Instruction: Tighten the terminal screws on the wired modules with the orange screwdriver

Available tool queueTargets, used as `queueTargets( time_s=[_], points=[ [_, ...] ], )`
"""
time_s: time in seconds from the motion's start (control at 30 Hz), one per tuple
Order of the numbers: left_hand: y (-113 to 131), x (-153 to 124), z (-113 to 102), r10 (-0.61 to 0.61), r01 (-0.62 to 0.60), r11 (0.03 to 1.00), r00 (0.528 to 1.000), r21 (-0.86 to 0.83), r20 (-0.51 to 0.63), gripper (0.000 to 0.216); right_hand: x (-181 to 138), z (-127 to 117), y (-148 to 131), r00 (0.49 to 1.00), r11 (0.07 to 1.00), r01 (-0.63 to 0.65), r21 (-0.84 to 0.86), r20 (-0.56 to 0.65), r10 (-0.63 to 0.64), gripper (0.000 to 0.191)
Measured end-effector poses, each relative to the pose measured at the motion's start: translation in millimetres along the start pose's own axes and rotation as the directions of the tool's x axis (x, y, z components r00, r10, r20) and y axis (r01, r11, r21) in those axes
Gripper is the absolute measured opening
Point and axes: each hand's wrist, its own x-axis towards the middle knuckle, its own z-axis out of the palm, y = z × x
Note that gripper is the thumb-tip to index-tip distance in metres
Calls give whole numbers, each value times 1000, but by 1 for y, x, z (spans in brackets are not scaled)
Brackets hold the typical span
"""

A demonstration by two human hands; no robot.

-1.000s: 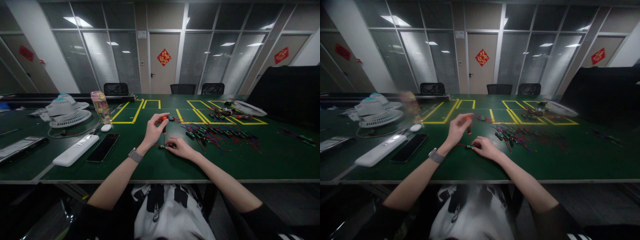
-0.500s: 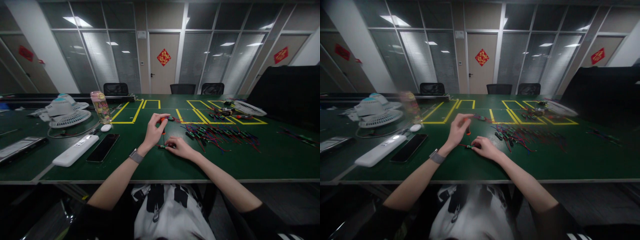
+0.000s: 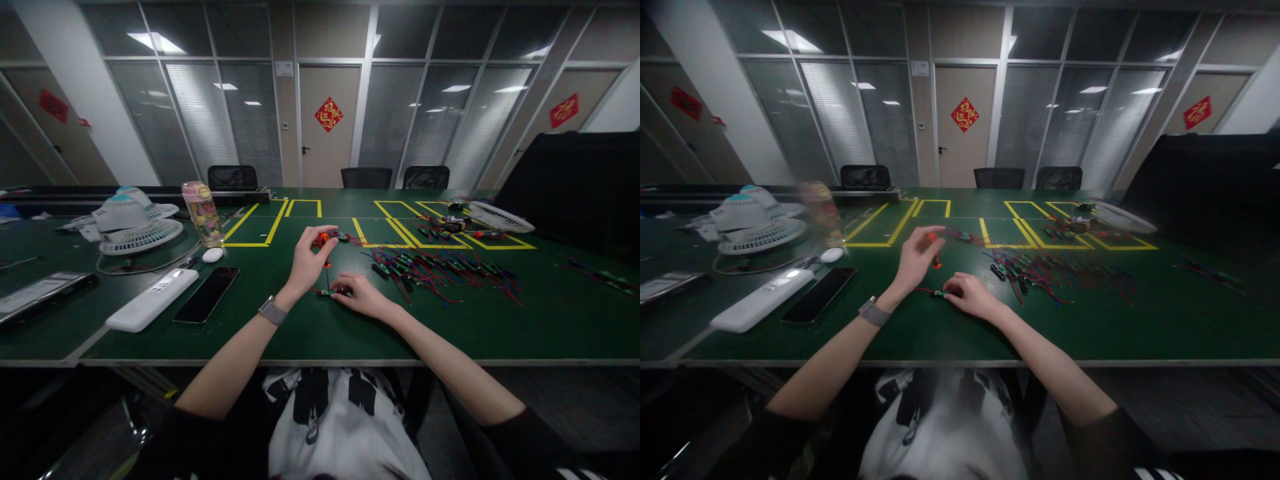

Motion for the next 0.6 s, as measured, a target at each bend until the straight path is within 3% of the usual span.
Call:
queueTargets(
  time_s=[0.07, 0.3, 0.5, 0.6],
  points=[
    [1, 0, -2, 12, -11, 1000, 1000, 29, -15, 25, 0, 0, 0, 1000, 1000, -1, -8, -2, 1, 12],
    [1, 1, 0, -76, 89, 979, 994, -185, 74, 36, 0, 0, 0, 1000, 1000, 6, -9, -10, -6, 12],
    [0, -2, -1, 42, -39, 996, 998, 76, -47, 24, -1, -1, -2, 1000, 1000, 7, -20, -6, -7, 12],
    [-2, 0, -3, 14, -13, 1000, 1000, 22, -26, 29, 0, -1, -3, 1000, 1000, 0, -30, 1, 0, 12]
  ],
)
